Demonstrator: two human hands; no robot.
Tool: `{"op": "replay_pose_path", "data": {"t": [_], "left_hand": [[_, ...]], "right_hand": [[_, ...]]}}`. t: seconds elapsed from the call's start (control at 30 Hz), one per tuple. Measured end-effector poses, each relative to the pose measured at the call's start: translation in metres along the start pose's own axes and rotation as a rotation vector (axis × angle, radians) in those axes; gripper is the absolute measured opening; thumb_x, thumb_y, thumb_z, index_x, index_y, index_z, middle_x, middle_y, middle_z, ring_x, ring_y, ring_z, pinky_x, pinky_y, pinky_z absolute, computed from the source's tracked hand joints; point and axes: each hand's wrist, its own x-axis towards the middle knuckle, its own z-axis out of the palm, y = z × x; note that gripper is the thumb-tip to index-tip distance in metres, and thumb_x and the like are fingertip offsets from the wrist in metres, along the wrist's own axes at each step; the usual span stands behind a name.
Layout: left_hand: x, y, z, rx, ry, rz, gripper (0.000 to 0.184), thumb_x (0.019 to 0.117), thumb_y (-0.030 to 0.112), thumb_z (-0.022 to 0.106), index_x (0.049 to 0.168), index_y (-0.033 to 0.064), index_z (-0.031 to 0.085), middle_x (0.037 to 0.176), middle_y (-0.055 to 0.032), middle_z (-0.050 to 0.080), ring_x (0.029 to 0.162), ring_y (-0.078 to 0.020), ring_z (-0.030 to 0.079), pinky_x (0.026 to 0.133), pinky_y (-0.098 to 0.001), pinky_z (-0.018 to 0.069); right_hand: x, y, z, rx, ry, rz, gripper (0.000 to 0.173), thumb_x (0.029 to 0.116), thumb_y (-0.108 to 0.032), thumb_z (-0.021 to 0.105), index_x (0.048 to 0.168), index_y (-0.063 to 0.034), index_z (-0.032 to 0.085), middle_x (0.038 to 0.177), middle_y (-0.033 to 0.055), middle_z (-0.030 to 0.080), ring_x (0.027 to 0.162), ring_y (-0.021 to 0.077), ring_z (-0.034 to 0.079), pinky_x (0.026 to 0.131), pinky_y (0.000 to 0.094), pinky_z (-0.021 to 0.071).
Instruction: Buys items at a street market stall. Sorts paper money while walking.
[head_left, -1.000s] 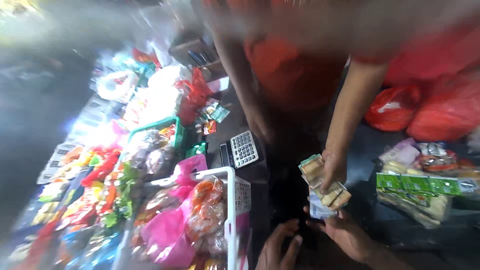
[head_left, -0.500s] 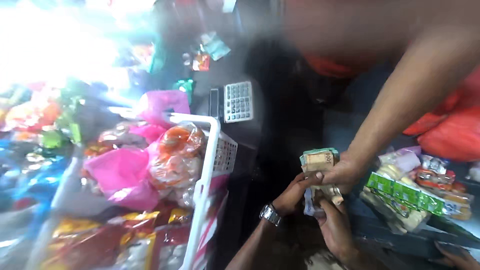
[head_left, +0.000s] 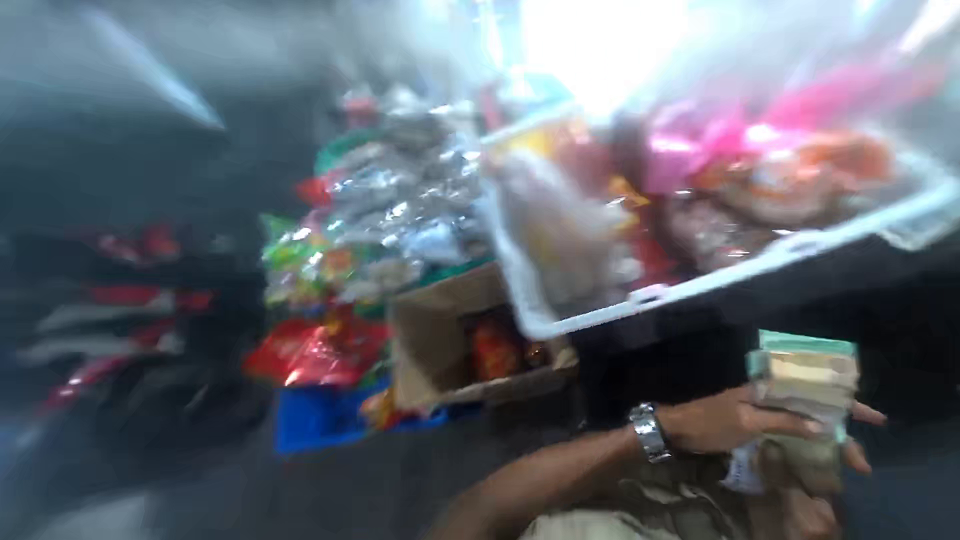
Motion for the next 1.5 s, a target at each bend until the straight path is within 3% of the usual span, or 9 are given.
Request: {"op": "replay_pose_path", "data": {"t": [0.1, 0.2, 0.33, 0.6, 0.8, 1.0, 1.17, 1.3, 1.5], "left_hand": [[-0.059, 0.015, 0.004, -0.016, 0.199, 0.271, 0.032, 0.1012, -0.002, 0.044, 0.13, -0.0082, 0.055, 0.105, -0.0086, 0.069, 0.098, -0.0107, 0.066, 0.095, -0.0318, 0.0548], [-0.122, 0.026, 0.008, -0.071, 0.446, 0.435, 0.03, 0.1005, 0.001, 0.044, 0.124, -0.014, 0.055, 0.11, -0.0121, 0.068, 0.103, -0.0086, 0.064, 0.096, -0.0281, 0.0523], [-0.198, 0.03, 0.005, -0.176, 0.705, 0.801, 0.03, 0.1025, 0.014, 0.044, 0.121, -0.0032, 0.06, 0.111, -0.0009, 0.07, 0.107, -0.0055, 0.064, 0.099, -0.0282, 0.0521], [-0.335, 0.03, -0.026, -0.374, 1.301, 1.301, 0.035, 0.0994, 0.035, 0.059, 0.123, 0.0093, 0.066, 0.11, -0.0086, 0.074, 0.105, -0.0201, 0.071, 0.095, -0.04, 0.0578], [-0.402, 0.037, -0.055, -0.433, 1.75, 1.466, 0.034, 0.1015, 0.026, 0.039, 0.12, 0.0181, 0.067, 0.103, -0.0043, 0.074, 0.097, -0.0181, 0.072, 0.084, -0.0385, 0.0613], [-0.446, 0.018, -0.073, -0.289, 1.821, 1.615, 0.033, 0.0915, 0.029, 0.061, 0.121, 0.0204, 0.071, 0.112, -0.0064, 0.074, 0.105, -0.0203, 0.071, 0.089, -0.0392, 0.0596], [-0.512, 0.019, -0.112, -0.339, 1.87, 1.579, 0.027, 0.0978, 0.031, 0.051, 0.11, 0.0178, 0.071, 0.096, -0.0034, 0.073, 0.099, -0.0196, 0.07, 0.095, -0.0426, 0.0559], [-0.594, 0.021, -0.158, -0.469, 1.592, 1.684, 0.031, 0.0992, 0.031, 0.054, 0.115, 0.0091, 0.07, 0.107, -0.0124, 0.075, 0.108, -0.0266, 0.071, 0.1, -0.0441, 0.0551], [-0.782, 0.03, -0.187, -0.691, 1.414, 1.502, 0.09, 0.0915, 0.072, 0.051, 0.149, 0.0039, 0.04, 0.147, -0.0161, 0.056, 0.134, -0.0284, 0.057, 0.105, -0.0407, 0.0515]], "right_hand": [[0.013, 0.021, 0.015, -0.101, -0.409, -0.375, 0.068, 0.0923, -0.008, 0.07, 0.151, -0.0071, 0.036, 0.14, -0.0053, 0.057, 0.126, 0.0047, 0.057, 0.103, 0.0234, 0.0509], [-0.03, -0.015, 0.107, -0.196, -0.466, -0.089, 0.051, 0.0853, -0.005, 0.064, 0.133, -0.0077, 0.045, 0.123, -0.014, 0.06, 0.115, -0.0044, 0.058, 0.097, 0.0174, 0.0522], [-0.044, 0.054, 0.136, 0.059, -0.919, -0.203, 0.059, 0.0803, -0.022, 0.085, 0.133, -0.0144, 0.06, 0.138, 0.0028, 0.062, 0.131, 0.0179, 0.058, 0.111, 0.0353, 0.0491], [-0.135, 0.076, 0.241, -0.511, -1.152, 0.283, 0.039, 0.0844, 0.0, 0.074, 0.121, -0.0071, 0.064, 0.1, -0.0052, 0.075, 0.086, 0.0072, 0.073, 0.076, 0.026, 0.0636], [-0.18, 0.146, 0.298, -0.367, -1.214, 0.682, 0.057, 0.0823, -0.015, 0.079, 0.13, 0.0027, 0.054, 0.101, 0.0062, 0.072, 0.085, 0.0116, 0.072, 0.075, 0.029, 0.0635], [-0.213, 0.194, 0.346, -0.412, -1.367, 0.801, 0.062, 0.0805, -0.008, 0.08, 0.133, 0.0044, 0.05, 0.104, 0.0098, 0.071, 0.09, 0.014, 0.072, 0.078, 0.0301, 0.064], [-0.256, 0.238, 0.392, -0.567, -1.388, 0.745, 0.044, 0.0824, -0.004, 0.077, 0.121, 0.0072, 0.059, 0.097, 0.0107, 0.074, 0.086, 0.0153, 0.074, 0.078, 0.0312, 0.0646], [-0.305, 0.29, 0.44, -0.579, -1.358, 0.582, 0.019, 0.0854, -0.004, 0.072, 0.104, -0.0007, 0.072, 0.093, 0.0056, 0.076, 0.083, 0.013, 0.073, 0.076, 0.0312, 0.0634], [-0.419, 0.399, 0.54, -0.386, -1.783, -0.479, 0.019, 0.0981, -0.02, 0.067, 0.113, -0.0254, 0.076, 0.118, 0.0001, 0.067, 0.11, 0.0087, 0.064, 0.095, 0.0238, 0.0561]]}}
